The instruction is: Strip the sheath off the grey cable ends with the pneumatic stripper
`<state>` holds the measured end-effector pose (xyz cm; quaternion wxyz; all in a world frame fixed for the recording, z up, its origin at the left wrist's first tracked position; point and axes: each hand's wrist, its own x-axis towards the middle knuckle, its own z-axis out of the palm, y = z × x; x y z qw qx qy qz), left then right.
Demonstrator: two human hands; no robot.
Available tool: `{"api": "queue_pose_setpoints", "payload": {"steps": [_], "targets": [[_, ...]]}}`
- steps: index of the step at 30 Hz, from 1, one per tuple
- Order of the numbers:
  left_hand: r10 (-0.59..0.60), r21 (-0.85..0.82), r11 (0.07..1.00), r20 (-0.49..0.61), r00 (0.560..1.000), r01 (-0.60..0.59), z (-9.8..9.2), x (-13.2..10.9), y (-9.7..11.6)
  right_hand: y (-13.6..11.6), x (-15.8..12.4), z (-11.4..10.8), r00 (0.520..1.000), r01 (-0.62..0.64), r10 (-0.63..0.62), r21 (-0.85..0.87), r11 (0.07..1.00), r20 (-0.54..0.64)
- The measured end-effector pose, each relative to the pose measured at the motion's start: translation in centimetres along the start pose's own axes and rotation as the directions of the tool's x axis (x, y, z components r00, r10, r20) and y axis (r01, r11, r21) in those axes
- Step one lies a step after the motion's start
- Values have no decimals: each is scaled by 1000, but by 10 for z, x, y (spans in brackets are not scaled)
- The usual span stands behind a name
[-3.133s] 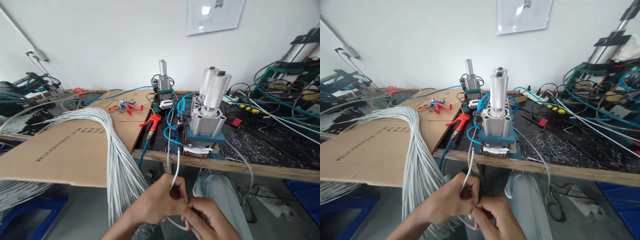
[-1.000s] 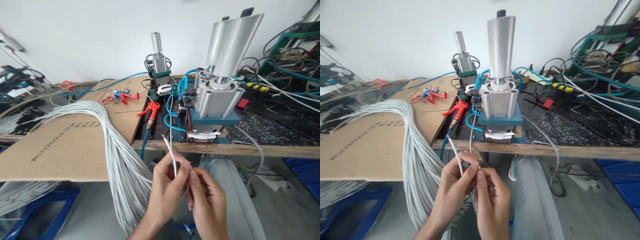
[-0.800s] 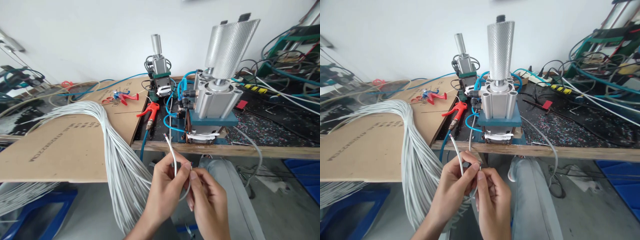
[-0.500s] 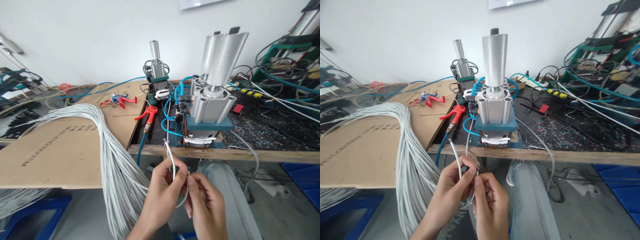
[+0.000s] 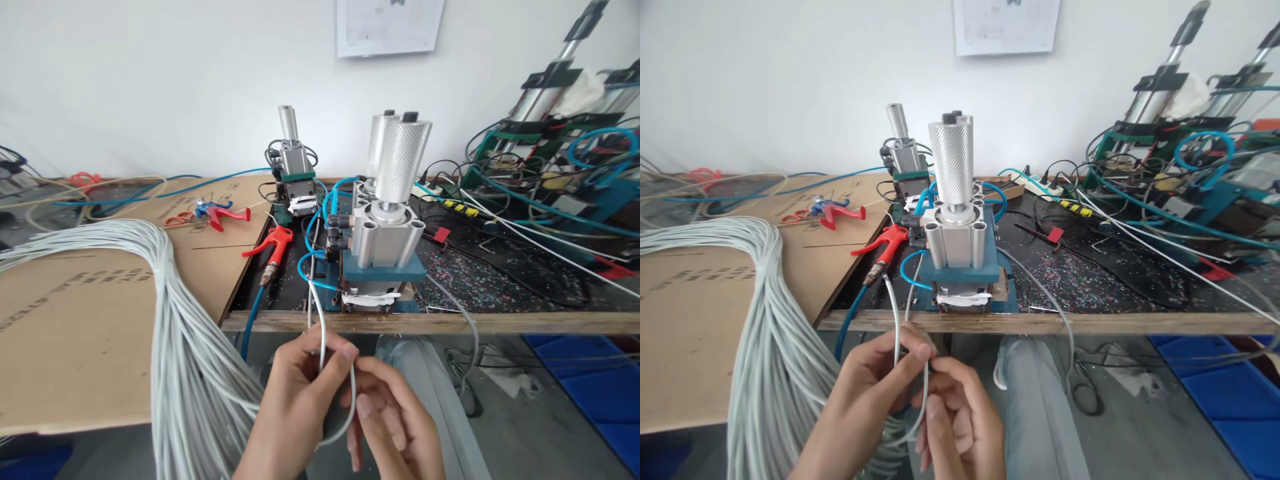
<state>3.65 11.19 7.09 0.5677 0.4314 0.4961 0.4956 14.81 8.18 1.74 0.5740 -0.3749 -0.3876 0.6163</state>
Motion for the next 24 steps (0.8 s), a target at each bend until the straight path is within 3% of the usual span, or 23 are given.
{"api": "queue_pose_setpoints", "payload": {"steps": [2, 3, 5, 7, 8, 11, 16, 19, 24], "targets": [[-21, -46, 999, -40, 999, 19, 2, 2, 1, 2, 5, -8, 969, 233, -226, -68, 970, 99], [-18, -55, 998, -63, 998, 14, 3, 3, 2, 1, 9, -13, 916, 381, -356, -127, 916, 185], [4, -44, 999, -85, 996, -8, 5, 5, 3, -3, 20, -22, 738, 668, -568, -276, 691, 365], [29, -9, 1000, -68, 997, -30, 7, 7, 5, -10, 32, -31, 602, 795, -661, -418, 440, 448], [59, 40, 998, -76, 995, -56, 7, 8, 7, -13, 37, -36, 562, 809, -681, -480, 338, 468], [197, 314, 935, -64, 978, -168, 9, 7, 15, -17, 48, -47, 523, 787, -694, -592, 171, 495], [331, 705, 619, 163, 929, -345, 9, 0, 27, -18, 55, -56, 524, 772, -680, -623, 126, 512], [367, 765, 499, 241, 899, -408, 2, -3, 27, -20, 58, -57, 512, 761, -695, -642, 96, 504], [384, 776, 438, 295, 875, -454, -12, -2, 18, -26, 65, -57, 492, 747, -701, -663, 37, 515]]}}
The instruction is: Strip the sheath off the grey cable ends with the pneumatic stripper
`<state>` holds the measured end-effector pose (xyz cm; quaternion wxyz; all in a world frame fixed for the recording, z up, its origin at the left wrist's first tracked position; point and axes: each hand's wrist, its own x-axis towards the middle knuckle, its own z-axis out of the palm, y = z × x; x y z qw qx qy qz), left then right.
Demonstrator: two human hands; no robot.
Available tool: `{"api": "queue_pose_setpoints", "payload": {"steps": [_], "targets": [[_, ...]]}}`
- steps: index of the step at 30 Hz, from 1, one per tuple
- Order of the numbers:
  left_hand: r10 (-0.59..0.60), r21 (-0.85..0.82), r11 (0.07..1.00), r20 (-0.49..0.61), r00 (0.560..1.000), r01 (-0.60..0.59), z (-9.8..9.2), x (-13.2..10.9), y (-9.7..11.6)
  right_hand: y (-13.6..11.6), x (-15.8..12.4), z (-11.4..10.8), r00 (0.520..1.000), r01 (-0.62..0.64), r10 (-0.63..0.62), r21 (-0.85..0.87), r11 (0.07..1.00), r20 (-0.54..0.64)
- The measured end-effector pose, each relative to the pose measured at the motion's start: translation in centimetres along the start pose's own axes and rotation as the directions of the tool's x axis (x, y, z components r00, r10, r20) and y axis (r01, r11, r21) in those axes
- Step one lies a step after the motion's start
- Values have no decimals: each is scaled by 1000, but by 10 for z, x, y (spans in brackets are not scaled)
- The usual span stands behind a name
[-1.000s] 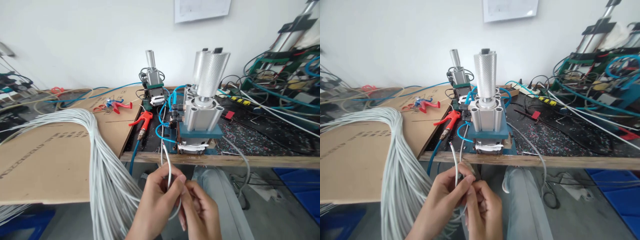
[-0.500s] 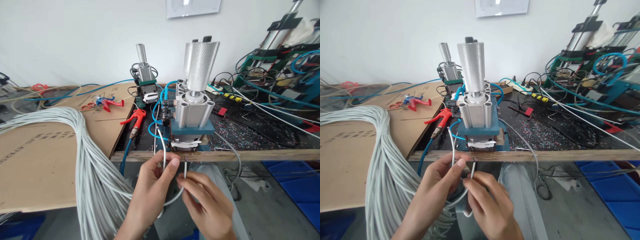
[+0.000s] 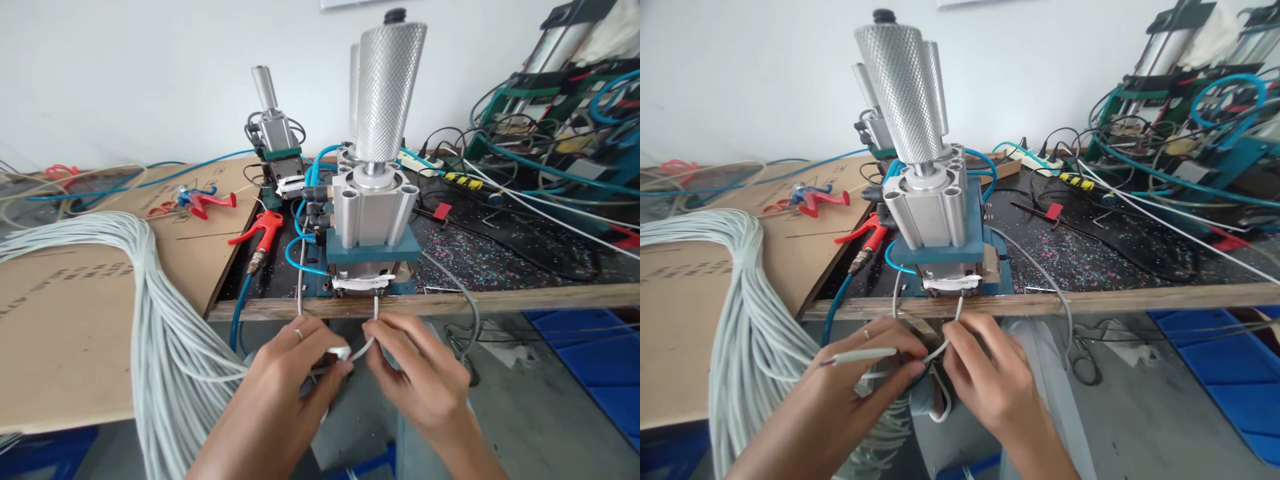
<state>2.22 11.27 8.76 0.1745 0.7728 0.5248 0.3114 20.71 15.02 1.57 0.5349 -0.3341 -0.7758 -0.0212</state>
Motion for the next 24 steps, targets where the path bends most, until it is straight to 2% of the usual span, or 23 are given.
{"api": "queue_pose_setpoints", "payload": {"steps": [5, 7, 10, 13, 16, 20, 22, 24], "targets": [[-65, -116, 991, -5, 998, 64, 6, 1, -10, 9, 7, -4, 998, 28, -25, -50, 998, 52], [-54, -169, 985, -57, 997, 43, 8, 1, -11, 10, 8, -5, 997, 41, -37, -56, 998, 74], [-46, -197, 980, -197, 979, 6, 12, -5, -12, 9, 10, -6, 996, 54, -48, -77, 996, 80], [-91, -194, 981, -328, 940, 27, 18, -15, -11, 9, 12, -6, 995, 70, -63, -94, 993, 80], [-129, -238, 971, -408, 904, 31, 28, -20, -8, 11, 14, -7, 992, 87, -77, -99, 991, 99], [-212, -318, 948, -545, 811, 34, 42, -14, -1, 14, 17, -11, 988, 108, -92, -136, 985, 121], [-233, -351, 936, -575, 784, 21, 47, -9, 1, 16, 20, -13, 987, 122, -106, -134, 983, 120], [-239, -367, 930, -581, 778, 11, 51, -6, 1, 17, 23, -14, 984, 137, -120, -130, 982, 135]]}}
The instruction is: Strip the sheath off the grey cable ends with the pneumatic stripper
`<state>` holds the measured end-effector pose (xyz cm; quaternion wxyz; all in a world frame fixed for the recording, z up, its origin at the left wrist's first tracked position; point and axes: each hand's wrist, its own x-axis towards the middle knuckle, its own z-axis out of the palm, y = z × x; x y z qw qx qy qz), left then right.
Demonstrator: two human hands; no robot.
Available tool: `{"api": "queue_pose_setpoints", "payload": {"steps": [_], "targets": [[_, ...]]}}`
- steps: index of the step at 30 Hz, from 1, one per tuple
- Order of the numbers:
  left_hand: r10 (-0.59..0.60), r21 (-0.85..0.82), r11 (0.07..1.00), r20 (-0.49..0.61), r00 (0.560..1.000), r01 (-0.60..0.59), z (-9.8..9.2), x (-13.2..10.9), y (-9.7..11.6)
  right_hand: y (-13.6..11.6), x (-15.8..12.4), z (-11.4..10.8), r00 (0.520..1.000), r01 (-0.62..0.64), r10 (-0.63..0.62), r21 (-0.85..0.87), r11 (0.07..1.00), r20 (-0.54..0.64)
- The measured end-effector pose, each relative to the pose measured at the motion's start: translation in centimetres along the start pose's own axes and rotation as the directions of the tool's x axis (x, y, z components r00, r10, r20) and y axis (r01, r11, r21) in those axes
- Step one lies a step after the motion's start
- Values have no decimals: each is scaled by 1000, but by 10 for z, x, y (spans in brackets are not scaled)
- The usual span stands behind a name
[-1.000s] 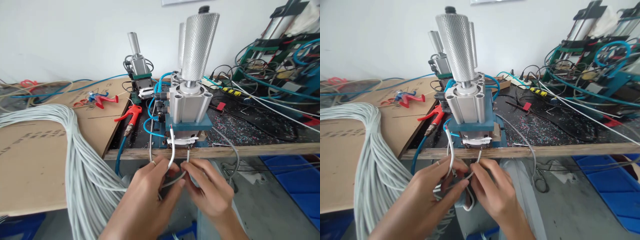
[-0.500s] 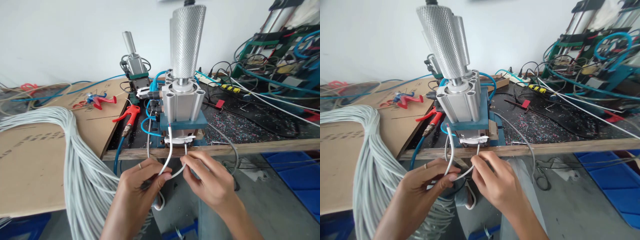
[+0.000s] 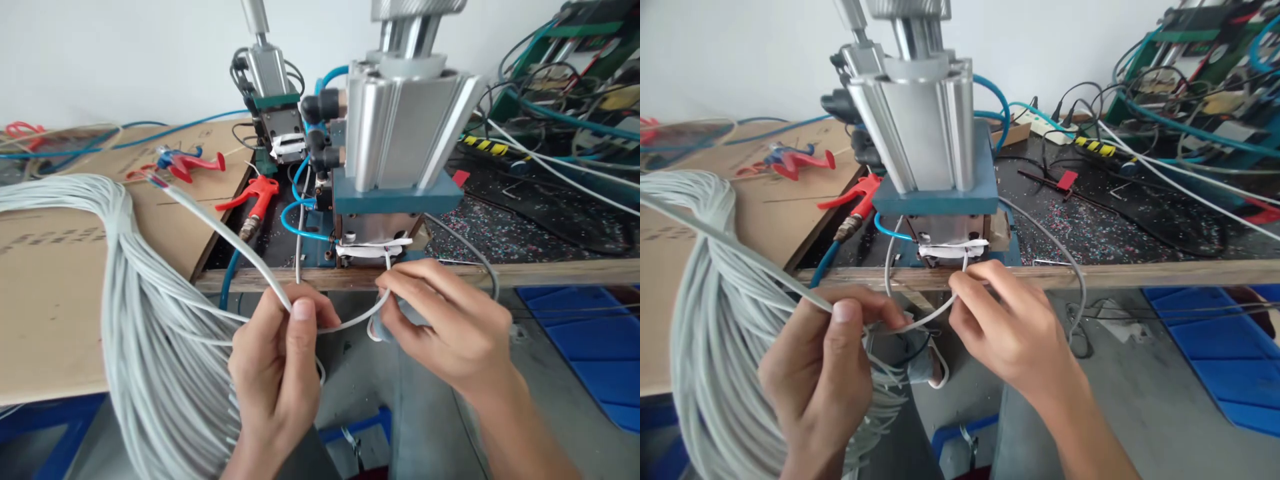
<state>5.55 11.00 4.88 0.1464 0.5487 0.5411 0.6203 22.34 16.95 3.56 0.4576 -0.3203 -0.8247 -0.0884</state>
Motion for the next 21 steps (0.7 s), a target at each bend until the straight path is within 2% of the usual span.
{"api": "queue_pose_setpoints", "payload": {"steps": [11, 21], "targets": [[-88, -116, 989, -6, 996, 86, 7, 0, -4, 3, 13, -1, 998, 51, -46, -108, 993, 41], [-55, -143, 988, -5, 998, 53, 13, 3, 0, 2, 14, -4, 998, 52, -47, -133, 990, 39]]}}
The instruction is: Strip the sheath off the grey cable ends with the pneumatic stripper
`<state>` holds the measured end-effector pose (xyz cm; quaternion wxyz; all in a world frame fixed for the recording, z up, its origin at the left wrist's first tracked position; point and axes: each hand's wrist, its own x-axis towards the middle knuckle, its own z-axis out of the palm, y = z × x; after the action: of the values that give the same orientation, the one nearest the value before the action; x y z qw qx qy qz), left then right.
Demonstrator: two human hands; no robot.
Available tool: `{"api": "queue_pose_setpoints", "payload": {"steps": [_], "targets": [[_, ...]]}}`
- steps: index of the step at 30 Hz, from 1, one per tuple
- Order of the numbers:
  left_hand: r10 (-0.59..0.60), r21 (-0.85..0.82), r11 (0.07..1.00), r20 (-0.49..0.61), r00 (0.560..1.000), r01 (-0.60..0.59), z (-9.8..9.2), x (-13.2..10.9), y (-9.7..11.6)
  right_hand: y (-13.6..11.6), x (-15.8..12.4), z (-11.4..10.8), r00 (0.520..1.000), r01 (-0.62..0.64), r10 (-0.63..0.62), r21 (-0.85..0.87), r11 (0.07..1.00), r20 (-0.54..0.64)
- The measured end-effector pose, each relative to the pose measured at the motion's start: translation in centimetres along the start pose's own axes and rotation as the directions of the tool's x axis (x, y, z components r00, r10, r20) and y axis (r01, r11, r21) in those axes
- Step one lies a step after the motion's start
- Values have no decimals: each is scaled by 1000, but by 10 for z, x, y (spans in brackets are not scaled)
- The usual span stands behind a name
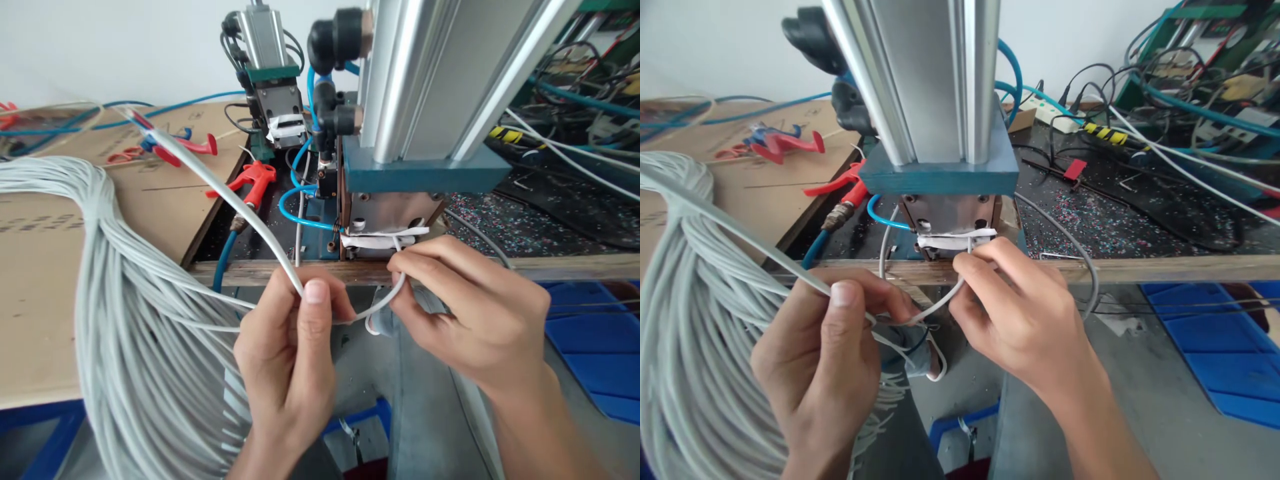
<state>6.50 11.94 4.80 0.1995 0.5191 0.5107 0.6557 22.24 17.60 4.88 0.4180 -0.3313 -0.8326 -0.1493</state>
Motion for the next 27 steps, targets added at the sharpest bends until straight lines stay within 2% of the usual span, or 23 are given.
{"api": "queue_pose_setpoints", "payload": {"steps": [7, 14, 20, 27], "targets": [[-24, -67, 998, -45, 999, 21, 7, -4, -2, -1, -1, 0, 1000, 0, -1, -36, 999, -6], [3, -40, 999, 39, 999, -1, 3, -1, -6, 1, 0, 2, 1000, -8, 8, -36, 999, -13], [-55, -106, 993, -10, 998, 54, 7, -2, -4, 2, 2, 2, 1000, -2, 2, -14, 1000, -9], [-51, -120, 991, 16, 999, 53, 2, -3, -7, 4, 2, 5, 1000, 1, -1, -5, 1000, -14]]}}
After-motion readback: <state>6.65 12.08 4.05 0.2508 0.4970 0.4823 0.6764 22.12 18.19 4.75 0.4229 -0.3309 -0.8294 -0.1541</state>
